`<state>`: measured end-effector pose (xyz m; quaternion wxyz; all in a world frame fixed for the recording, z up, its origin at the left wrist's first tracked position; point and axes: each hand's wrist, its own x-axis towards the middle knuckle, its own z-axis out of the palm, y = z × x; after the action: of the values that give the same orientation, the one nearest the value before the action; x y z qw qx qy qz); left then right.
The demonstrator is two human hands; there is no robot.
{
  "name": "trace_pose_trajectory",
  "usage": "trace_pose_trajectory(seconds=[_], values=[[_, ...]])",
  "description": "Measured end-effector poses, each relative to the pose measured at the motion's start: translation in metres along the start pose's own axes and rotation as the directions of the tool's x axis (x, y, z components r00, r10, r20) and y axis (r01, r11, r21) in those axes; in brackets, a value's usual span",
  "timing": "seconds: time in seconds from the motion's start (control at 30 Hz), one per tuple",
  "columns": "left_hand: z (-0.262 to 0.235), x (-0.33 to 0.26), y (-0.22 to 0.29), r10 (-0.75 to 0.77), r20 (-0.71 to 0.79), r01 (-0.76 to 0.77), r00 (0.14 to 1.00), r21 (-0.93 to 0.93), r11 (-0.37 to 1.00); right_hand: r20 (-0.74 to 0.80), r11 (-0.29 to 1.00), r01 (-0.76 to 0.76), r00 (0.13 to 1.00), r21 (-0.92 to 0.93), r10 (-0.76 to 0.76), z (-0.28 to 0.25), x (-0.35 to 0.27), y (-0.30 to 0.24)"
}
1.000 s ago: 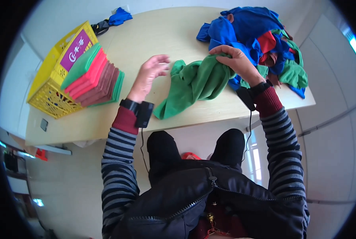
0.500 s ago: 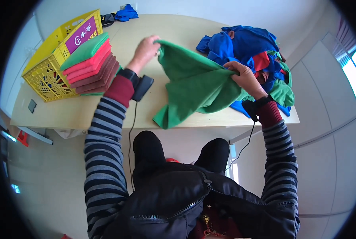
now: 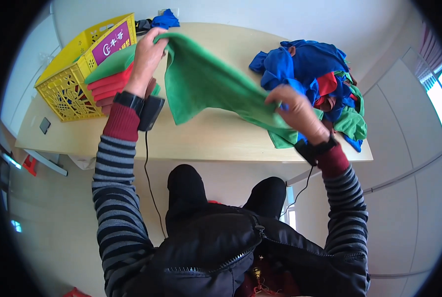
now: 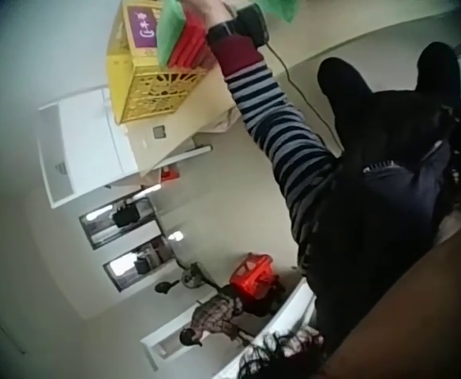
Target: The person picks up a green cloth from a pile, spreads it flat on the table, and folds it into a smaller square. They then place the folded cloth onto a stack of other cloths next to a yellow crate.
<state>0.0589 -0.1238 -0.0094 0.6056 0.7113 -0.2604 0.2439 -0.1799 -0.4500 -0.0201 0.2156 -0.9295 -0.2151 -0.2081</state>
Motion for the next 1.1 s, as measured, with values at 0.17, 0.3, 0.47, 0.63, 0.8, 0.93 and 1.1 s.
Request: trace_pose_trajectory(seconds=[0.17,0.3,0.47,0.63,0.8,0.93,1.1], values=[[-0.039,-0.064,-0.050,-0.103,0.065,0.103,0.993,0.015,0.995,0.433,0.887,-0.308,0.890,0.345,0.141,0.057,-0.033,0.019],[-0.086,-0.129,-0.095,-0.323,0.134,0.302,0.937,0.153,0.941,0.284,0.931,-0.332,0.917,0.152,0.281,0.075,-0.044,0.076],[-0.131,-0.177,-0.125,-0.381,0.168,0.360,0.909,0.141,0.922,0.064,0.937,-0.307,0.945,-0.170,0.321,0.101,-0.055,0.133],[-0.152,-0.188,-0.118,-0.497,0.273,0.487,0.824,0.106,0.867,-0.064,0.894,-0.286,0.958,-0.344,0.281,0.107,-0.052,0.160],[-0.156,-0.187,-0.077,-0.573,0.321,0.633,0.754,-0.118,0.766,0.021,0.893,-0.280,0.952,-0.353,0.306,0.112,-0.044,0.168],[-0.159,-0.176,-0.079,-0.554,0.377,0.659,0.743,-0.262,0.706,0.005,0.869,-0.356,0.925,-0.343,0.380,0.099,-0.038,0.189],[-0.163,-0.150,-0.090,-0.489,0.416,0.603,0.767,-0.203,0.771,0.006,0.903,-0.422,0.906,-0.077,0.424,0.083,-0.040,0.192]])
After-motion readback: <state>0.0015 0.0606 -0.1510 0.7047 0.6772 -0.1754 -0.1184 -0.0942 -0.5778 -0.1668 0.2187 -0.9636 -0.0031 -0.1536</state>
